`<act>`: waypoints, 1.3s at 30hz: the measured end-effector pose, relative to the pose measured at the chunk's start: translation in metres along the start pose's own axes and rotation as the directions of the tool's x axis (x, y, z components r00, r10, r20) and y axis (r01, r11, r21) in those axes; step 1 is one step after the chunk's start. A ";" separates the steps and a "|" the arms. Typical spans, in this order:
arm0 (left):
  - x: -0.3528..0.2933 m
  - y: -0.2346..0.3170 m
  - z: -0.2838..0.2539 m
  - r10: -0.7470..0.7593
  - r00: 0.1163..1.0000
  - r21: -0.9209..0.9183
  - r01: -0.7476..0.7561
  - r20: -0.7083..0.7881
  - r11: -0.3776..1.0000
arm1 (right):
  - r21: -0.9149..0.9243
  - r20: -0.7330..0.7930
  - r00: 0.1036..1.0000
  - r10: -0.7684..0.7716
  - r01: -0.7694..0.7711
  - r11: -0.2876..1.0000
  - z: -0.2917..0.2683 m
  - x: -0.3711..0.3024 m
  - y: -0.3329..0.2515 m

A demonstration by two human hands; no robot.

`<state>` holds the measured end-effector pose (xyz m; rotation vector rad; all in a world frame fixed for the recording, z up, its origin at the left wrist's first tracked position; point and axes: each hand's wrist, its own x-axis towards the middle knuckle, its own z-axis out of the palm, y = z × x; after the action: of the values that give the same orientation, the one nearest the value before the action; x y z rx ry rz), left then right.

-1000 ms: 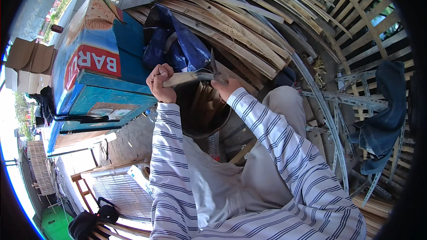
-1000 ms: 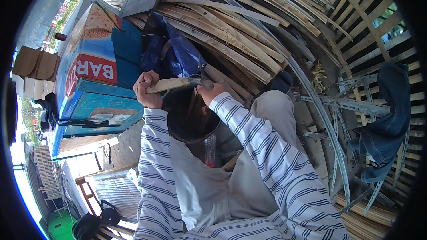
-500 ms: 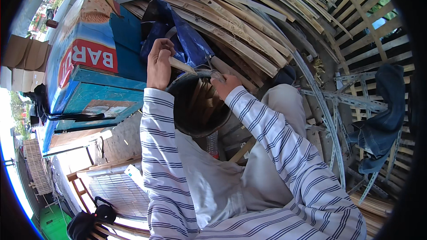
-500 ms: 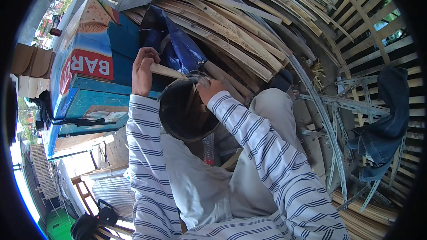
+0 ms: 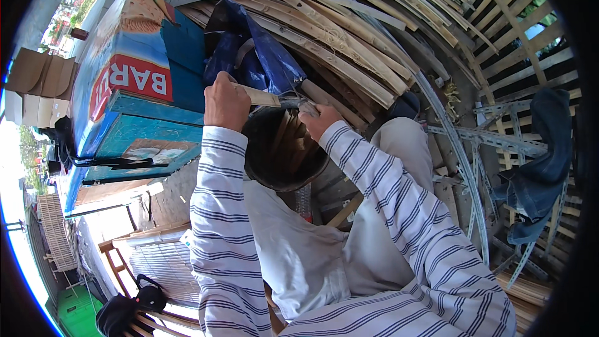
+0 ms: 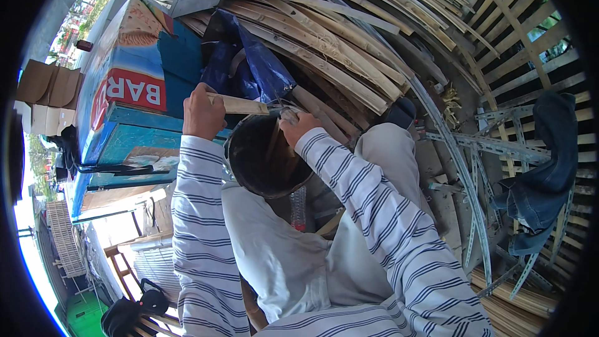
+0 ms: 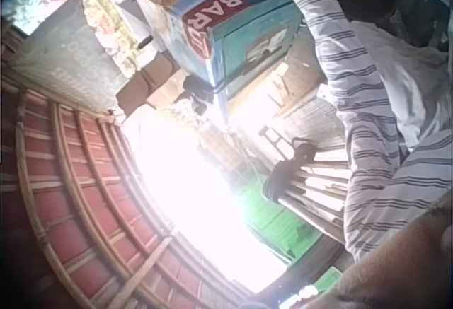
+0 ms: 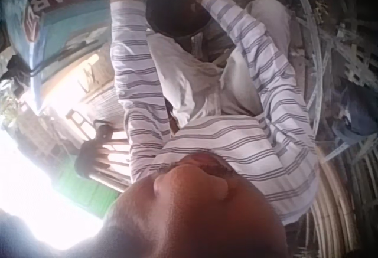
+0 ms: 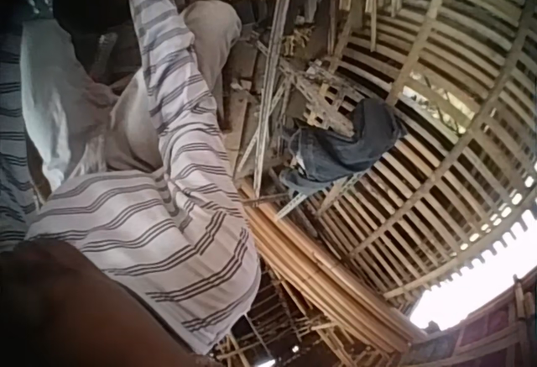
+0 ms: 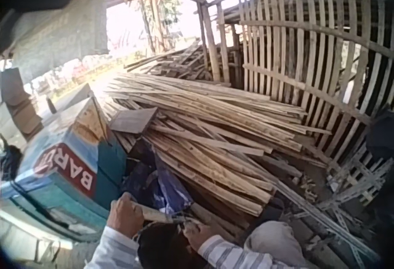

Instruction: The person is using a knife to shave and thin out strips of wood or bamboo for furniture manufacturing.

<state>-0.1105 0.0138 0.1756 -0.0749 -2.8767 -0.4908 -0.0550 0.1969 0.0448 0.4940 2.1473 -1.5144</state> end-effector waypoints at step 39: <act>-0.010 0.034 0.004 -0.239 0.970 -0.320 0.238 0.038 0.917 | -0.368 -0.372 0.806 -0.461 0.327 0.870 0.057 0.020 0.010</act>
<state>-0.0983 0.0471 0.1801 0.2274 -2.7873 -1.0055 -0.0567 0.1467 0.0097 0.3194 2.9396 -1.3378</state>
